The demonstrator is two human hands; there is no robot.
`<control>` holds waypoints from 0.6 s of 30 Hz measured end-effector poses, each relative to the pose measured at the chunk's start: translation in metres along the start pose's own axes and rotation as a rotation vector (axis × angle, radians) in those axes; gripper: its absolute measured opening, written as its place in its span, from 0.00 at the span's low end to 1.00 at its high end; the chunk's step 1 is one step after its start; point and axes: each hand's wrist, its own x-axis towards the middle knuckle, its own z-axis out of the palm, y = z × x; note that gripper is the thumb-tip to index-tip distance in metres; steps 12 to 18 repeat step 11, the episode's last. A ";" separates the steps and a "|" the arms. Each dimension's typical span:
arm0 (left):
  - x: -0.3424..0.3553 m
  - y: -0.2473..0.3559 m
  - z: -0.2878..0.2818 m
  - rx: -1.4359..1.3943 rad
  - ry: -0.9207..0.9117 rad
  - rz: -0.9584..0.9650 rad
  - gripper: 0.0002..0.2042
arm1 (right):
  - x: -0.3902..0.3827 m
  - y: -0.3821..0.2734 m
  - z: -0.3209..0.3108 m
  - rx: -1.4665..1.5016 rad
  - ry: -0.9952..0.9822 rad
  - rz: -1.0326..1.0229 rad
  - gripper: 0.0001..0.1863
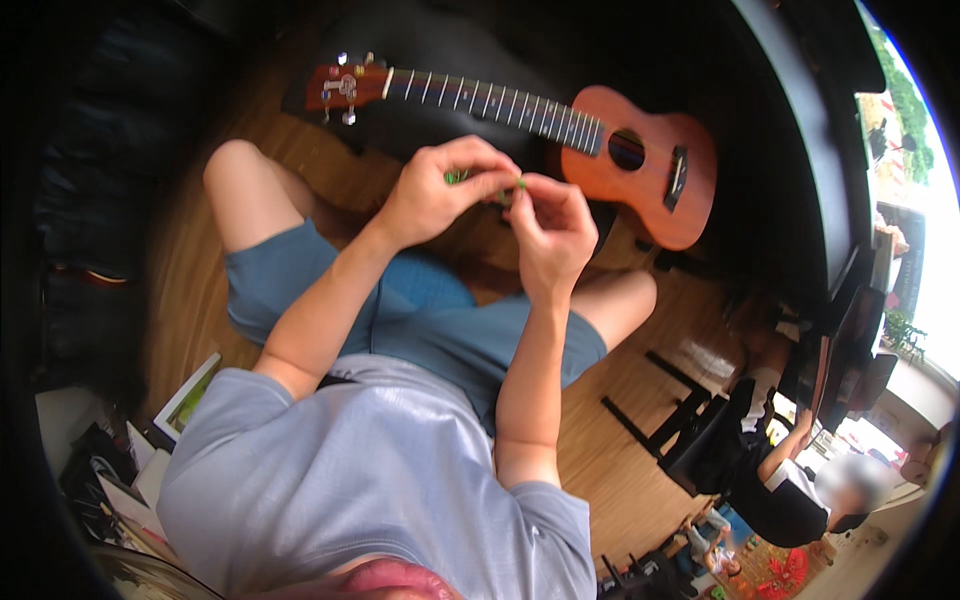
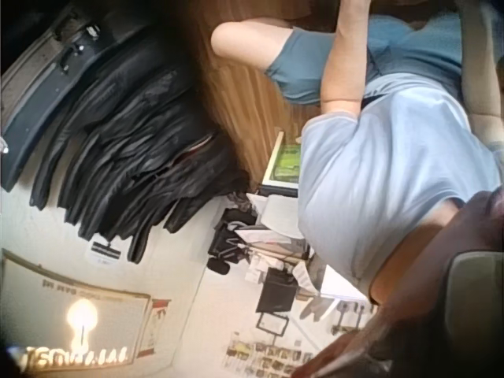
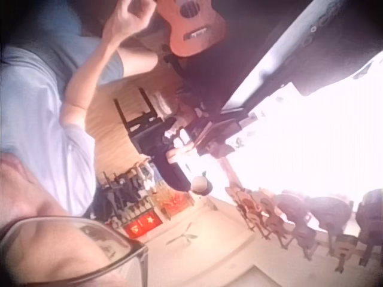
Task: The person coils several rubber bands and places them on a piano bench. They then pick up a ukulele, thread a green string through the headstock, and begin winding it onto the tuning peg.
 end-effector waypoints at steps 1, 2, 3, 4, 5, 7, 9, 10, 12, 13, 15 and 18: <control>0.000 0.000 0.000 0.053 0.006 0.020 0.05 | 0.000 0.000 0.001 -0.020 0.000 -0.001 0.06; 0.000 0.005 0.000 0.044 0.002 0.015 0.05 | 0.000 0.000 0.000 -0.041 0.002 -0.004 0.06; 0.000 0.006 0.000 0.087 -0.001 0.035 0.04 | 0.000 0.000 0.000 -0.035 -0.021 -0.009 0.06; 0.001 0.007 0.000 0.129 -0.004 0.061 0.04 | 0.001 0.001 -0.001 -0.029 -0.043 -0.021 0.06; 0.001 0.010 0.001 0.134 -0.005 0.051 0.04 | 0.002 0.001 -0.001 -0.016 -0.063 -0.034 0.06; 0.001 0.010 0.001 0.103 0.010 0.015 0.04 | 0.003 0.002 -0.002 -0.010 -0.109 -0.028 0.06; 0.002 0.008 0.000 0.106 0.002 0.017 0.04 | 0.005 0.005 -0.004 -0.013 -0.156 -0.032 0.07; 0.002 0.009 0.000 0.091 0.000 0.005 0.04 | 0.006 0.010 -0.003 0.016 -0.142 -0.028 0.08; 0.002 0.014 -0.001 0.047 -0.028 -0.066 0.05 | 0.008 0.009 -0.004 0.008 -0.153 -0.031 0.08; 0.002 0.014 -0.001 0.047 -0.028 -0.066 0.05 | 0.008 0.009 -0.004 0.008 -0.153 -0.031 0.08; 0.002 0.014 -0.001 0.047 -0.028 -0.066 0.05 | 0.008 0.009 -0.004 0.008 -0.153 -0.031 0.08; 0.002 0.014 -0.001 0.047 -0.028 -0.066 0.05 | 0.008 0.009 -0.004 0.008 -0.153 -0.031 0.08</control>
